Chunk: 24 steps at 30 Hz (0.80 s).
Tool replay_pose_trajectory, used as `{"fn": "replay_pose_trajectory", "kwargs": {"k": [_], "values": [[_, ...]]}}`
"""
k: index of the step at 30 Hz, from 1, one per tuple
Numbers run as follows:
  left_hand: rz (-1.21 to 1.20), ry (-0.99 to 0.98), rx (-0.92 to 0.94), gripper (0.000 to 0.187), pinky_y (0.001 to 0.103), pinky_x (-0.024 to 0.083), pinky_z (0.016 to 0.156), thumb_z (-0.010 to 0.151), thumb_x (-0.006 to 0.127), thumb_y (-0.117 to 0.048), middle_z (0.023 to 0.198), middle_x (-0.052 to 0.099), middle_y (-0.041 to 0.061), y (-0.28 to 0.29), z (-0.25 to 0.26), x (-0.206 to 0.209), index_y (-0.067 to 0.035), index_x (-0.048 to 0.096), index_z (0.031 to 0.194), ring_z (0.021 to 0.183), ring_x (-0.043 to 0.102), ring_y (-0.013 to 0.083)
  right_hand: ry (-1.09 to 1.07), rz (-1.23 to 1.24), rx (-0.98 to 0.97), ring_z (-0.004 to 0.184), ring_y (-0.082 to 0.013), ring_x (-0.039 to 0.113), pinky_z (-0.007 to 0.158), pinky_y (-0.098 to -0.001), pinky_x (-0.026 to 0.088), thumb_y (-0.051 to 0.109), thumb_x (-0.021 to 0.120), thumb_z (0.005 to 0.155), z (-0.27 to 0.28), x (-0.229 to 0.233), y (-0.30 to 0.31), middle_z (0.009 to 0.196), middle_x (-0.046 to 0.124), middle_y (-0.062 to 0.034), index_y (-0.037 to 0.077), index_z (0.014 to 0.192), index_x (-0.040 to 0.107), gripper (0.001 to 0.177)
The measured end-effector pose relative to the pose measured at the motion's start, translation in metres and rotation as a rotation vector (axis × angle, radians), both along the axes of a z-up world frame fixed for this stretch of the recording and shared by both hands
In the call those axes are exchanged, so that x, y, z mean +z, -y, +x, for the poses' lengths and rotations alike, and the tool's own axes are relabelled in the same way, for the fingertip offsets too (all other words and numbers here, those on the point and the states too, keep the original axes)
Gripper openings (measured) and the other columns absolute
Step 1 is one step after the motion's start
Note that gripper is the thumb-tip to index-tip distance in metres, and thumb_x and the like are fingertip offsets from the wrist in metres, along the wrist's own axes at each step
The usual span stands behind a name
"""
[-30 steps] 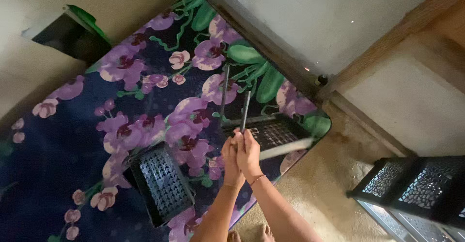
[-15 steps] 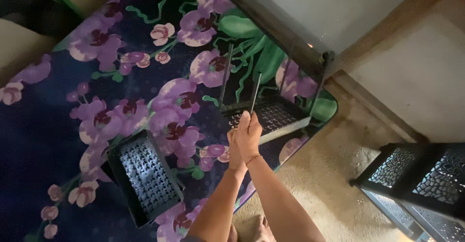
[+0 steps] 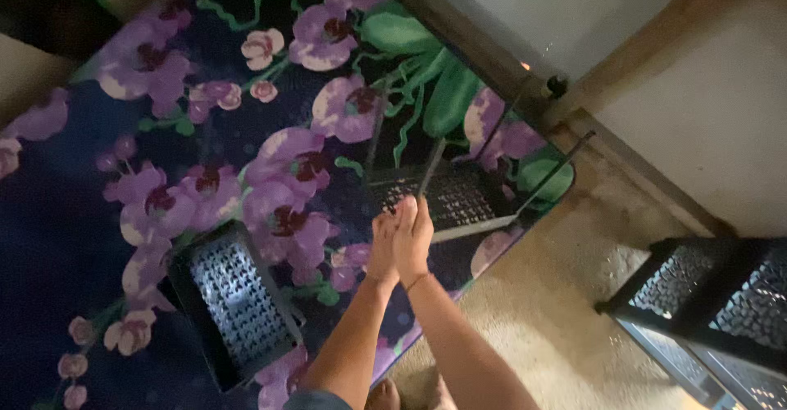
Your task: The person assembles a black plastic tray by inserting four metal rods into the corners. They repeatedly lift, flip, and adjust the tray to secure the rods, then place it on a floral-patterned surface next to another tray.
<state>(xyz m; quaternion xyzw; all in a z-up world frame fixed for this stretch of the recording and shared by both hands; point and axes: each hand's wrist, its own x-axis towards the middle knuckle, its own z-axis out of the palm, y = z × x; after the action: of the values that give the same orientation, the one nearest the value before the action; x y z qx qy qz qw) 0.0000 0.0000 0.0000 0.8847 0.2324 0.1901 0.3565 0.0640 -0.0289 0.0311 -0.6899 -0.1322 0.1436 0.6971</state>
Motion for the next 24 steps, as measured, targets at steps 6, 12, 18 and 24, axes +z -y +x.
{"fn": "replay_pose_trajectory", "kwargs": {"k": [6,12,18,24], "values": [[0.022,0.032,-0.012,0.053,0.049,0.038,0.105,0.087,0.067,-0.017,0.128,0.058,0.021,0.004,-0.017,-0.018,-0.005,0.052,0.137,0.122,0.044,0.044,-0.232,0.03,-0.013,0.057,-0.0081,0.045,0.051,-0.0291,0.039,0.044,0.051,0.107,0.009,-0.025,-0.013,0.063,0.052,0.0001,0.006,0.072,0.052,0.052],[-0.072,0.025,0.008,0.054,0.047,0.041,0.108,0.086,0.064,-0.004,0.134,0.055,0.019,-0.005,-0.018,-0.033,0.0,0.051,0.138,0.125,0.045,0.0422,-0.434,0.15,0.16,0.05,-0.0087,0.039,0.046,-0.0293,0.033,0.04,0.057,0.109,0.021,-0.056,-0.007,0.056,0.047,0.0001,0.007,0.061,0.046,0.059],[-0.033,0.038,0.001,0.043,0.047,0.043,0.107,0.088,0.064,-0.004,0.125,0.059,0.018,-0.016,-0.029,-0.034,0.002,0.057,0.13,0.124,0.049,0.0423,-0.415,0.126,0.069,0.051,-0.0042,0.041,0.046,-0.0249,0.032,0.029,0.06,0.103,0.006,-0.043,-0.015,0.06,0.049,0.0057,0.013,0.072,0.053,0.036],[-0.048,0.072,0.011,0.033,0.048,0.044,0.102,0.082,0.066,-0.003,0.116,0.063,0.019,-0.006,-0.038,-0.045,-0.001,0.065,0.114,0.118,0.051,0.0412,-0.53,0.115,0.012,0.049,-0.0036,0.039,0.045,-0.0254,0.03,0.03,0.065,0.101,0.0,-0.017,-0.022,0.058,0.044,0.0078,0.013,0.067,0.052,0.04]]}}
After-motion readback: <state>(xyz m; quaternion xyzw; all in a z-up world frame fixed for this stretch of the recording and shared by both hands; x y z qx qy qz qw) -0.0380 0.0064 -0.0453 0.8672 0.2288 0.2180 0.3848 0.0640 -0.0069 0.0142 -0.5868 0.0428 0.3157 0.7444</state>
